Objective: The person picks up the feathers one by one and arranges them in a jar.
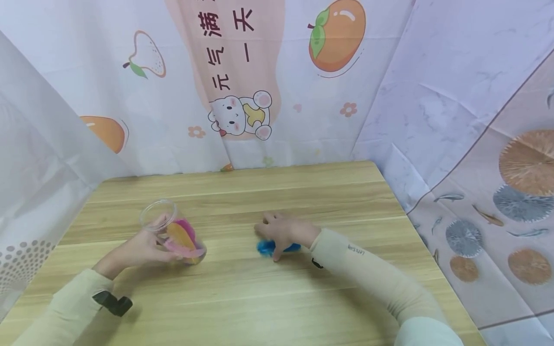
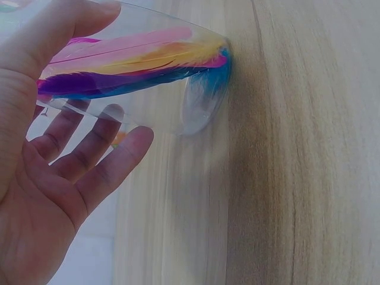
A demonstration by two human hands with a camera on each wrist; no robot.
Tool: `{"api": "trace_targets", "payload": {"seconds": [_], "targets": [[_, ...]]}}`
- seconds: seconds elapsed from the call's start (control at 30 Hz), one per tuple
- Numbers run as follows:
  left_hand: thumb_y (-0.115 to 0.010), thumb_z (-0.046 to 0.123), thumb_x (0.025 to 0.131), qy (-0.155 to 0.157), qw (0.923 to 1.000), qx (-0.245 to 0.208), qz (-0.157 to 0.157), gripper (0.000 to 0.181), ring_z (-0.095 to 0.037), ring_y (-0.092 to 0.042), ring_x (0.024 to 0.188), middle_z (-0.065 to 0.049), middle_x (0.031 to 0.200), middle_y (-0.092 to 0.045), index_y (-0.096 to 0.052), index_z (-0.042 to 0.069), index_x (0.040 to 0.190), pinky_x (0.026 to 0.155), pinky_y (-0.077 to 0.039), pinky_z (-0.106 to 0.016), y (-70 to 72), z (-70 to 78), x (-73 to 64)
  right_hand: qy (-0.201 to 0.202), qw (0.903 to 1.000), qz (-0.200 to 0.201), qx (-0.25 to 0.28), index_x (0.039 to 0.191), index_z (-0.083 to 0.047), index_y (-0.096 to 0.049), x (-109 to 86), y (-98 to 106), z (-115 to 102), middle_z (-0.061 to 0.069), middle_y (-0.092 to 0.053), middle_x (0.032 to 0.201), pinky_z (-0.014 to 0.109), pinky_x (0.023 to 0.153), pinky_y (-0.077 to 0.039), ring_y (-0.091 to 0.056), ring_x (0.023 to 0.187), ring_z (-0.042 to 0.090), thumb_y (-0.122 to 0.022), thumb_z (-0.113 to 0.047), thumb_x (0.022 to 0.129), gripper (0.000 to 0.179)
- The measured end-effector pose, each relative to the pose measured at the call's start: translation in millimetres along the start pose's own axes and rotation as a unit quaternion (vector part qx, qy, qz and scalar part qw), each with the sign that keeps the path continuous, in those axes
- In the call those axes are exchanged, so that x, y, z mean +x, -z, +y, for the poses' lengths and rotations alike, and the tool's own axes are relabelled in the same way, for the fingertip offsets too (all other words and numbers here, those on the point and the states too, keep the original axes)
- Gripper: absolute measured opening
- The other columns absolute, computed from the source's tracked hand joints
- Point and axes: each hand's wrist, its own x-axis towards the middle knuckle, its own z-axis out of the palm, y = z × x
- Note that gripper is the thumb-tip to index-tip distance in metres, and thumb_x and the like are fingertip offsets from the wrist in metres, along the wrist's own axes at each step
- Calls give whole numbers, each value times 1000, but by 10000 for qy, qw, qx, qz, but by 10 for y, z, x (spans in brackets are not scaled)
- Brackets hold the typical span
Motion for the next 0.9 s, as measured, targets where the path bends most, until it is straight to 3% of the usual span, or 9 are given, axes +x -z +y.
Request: {"api": "trace_targets", "payload": {"seconds": [0.23,0.47,0.67,0.9], "targets": [[-89,4,76,-20,10000,-72,-26,71,-23,-61,108,-9,120,-58,-40,4,127,93,-52,-29,-5,-9,-4,-247,9994,188,-181,147,-18,-49,25,-84,23,1,-46,131,35,95,-48,-47,118,20,-89,-35,79,81],[-90,6,75,79,10000,2,19,71,-22,-61,107,-9,119,-59,-41,5,127,92,-52,-29,-13,9,-5,-574,9975,317,-263,144,-16,-52,48,-100,-23,3,-49,129,35,95,-50,-50,119,22,-92,-33,76,80],[-89,4,76,-21,10000,-72,-21,68,-22,-62,103,-11,117,-59,-42,5,126,85,-55,-31,-23,6,-4,-727,9965,363,-176,139,-18,-55,68,-117,-58,0,-50,120,32,87,-50,-50,108,17,-93,-28,73,77],[-90,4,76,-41,10000,-38,6,68,-21,-62,103,-10,117,-60,-43,7,125,86,-54,-30,-27,-2,-10,-558,9974,375,276,108,-16,-66,92,-120,-22,-4,-55,104,30,83,-51,-52,94,14,-94,-18,72,47]]}}
